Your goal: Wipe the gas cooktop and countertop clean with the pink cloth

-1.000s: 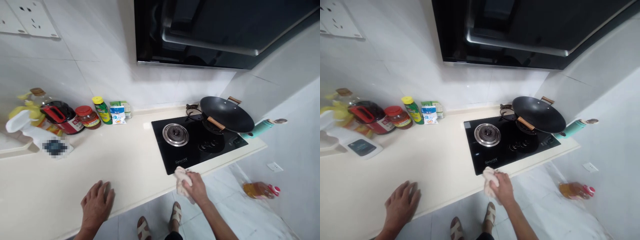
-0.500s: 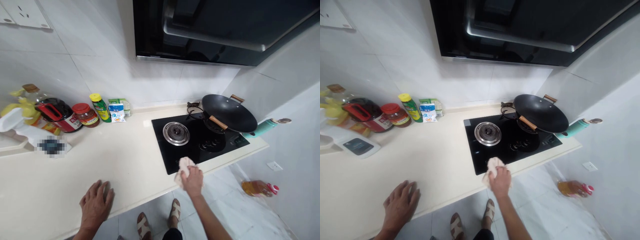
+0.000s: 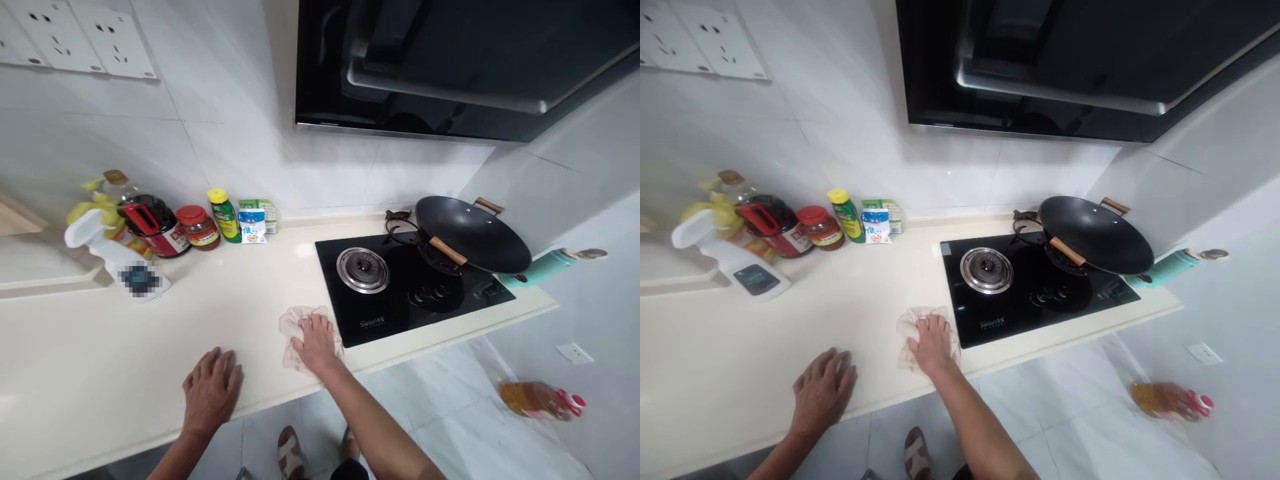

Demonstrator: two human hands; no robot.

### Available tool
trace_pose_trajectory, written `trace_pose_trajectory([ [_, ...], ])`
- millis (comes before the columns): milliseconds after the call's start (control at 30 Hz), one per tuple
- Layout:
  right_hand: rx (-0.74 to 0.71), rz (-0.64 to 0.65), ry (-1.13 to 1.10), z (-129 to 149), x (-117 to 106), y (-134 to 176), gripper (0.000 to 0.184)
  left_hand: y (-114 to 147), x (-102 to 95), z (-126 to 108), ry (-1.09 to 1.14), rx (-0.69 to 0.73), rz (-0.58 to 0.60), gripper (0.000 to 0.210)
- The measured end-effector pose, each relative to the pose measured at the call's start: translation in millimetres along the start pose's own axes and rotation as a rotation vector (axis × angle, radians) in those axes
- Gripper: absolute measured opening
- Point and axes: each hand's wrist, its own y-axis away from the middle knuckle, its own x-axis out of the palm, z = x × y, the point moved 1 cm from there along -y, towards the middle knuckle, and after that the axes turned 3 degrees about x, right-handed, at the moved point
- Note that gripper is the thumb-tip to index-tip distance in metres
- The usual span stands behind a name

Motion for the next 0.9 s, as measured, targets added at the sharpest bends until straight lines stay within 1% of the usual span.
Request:
trace_pose_trajectory([
  [67, -0.048, 0.025, -0.093, -9.4, -7.7, -16.1, 0.038, 1.0, 1.2, 3.0, 0.004, 0.001, -0.014, 0.045],
  [100, -0.056, -0.009, -0.141, -19.0, -11.9, -21.1, 0.035, 1.6, 2.1, 4.7, 0.01, 0.003, -0.02, 0.045],
  [133, -0.037, -0.078, -0.175, -32.2, -16.3, -24.1, 0.031, 2.3, 3.2, 6.0, 0.017, 0.001, -0.025, 0.045],
  [167, 0.012, -0.173, -0.191, -48.7, -21.2, -25.5, 0.027, 3.0, 4.4, 6.3, 0.026, -0.005, -0.03, 0.045],
  [233, 0.173, -0.379, -0.171, -88.1, -32.1, -25.0, 0.027, 3.4, 7.2, 0.5, 0.054, -0.01, -0.041, 0.044],
  [267, 0.248, -0.443, -0.153, -108.7, -37.6, -24.1, 0.03, 2.7, 8.8, -6.9, 0.073, 0.008, -0.046, 0.043],
  [333, 0.382, -0.543, -0.113, -146.3, -47.4, -22.5, 0.036, -1.2, 12.1, -31.9, 0.119, 0.098, -0.062, 0.042],
  [400, 0.49, -0.627, -0.073, -173.9, -52.9, -22.2, 0.043, -9.0, 16.1, -67.8, 0.164, 0.227, -0.082, 0.041],
  [433, 0.531, -0.657, -0.053, -183.1, -53.2, -22.8, 0.047, -14.0, 18.7, -87.5, 0.184, 0.277, -0.088, 0.041],
  [500, 0.582, -0.686, -0.02, -192.7, -48.3, -25.0, 0.055, -24.7, 26.1, -125.3, 0.225, 0.353, -0.054, 0.045],
  [567, 0.602, -0.686, 0.004, -193.7, -39.0, -27.8, 0.061, -33.1, 36.5, -156.0, 0.259, 0.395, 0.054, 0.056],
  [633, 0.629, -0.669, 0.067, -190.5, -29.5, -30.1, 0.065, -37.2, 47.5, -177.0, 0.271, 0.394, 0.162, 0.071],
  [700, 0.671, -0.637, 0.176, -186.9, -23.4, -31.5, 0.066, -38.9, 55.6, -190.0, 0.26, 0.357, 0.218, 0.078],
  [800, 0.697, -0.594, 0.31, -184.6, -21.2, -32.1, 0.064, -47.9, 58.8, -201.1, 0.231, 0.311, 0.255, 0.078],
  [900, 0.671, -0.6, 0.347, -184.8, -22.1, -30.9, 0.065, -75.2, 56.1, -206.8, 0.214, 0.33, 0.264, 0.071],
])
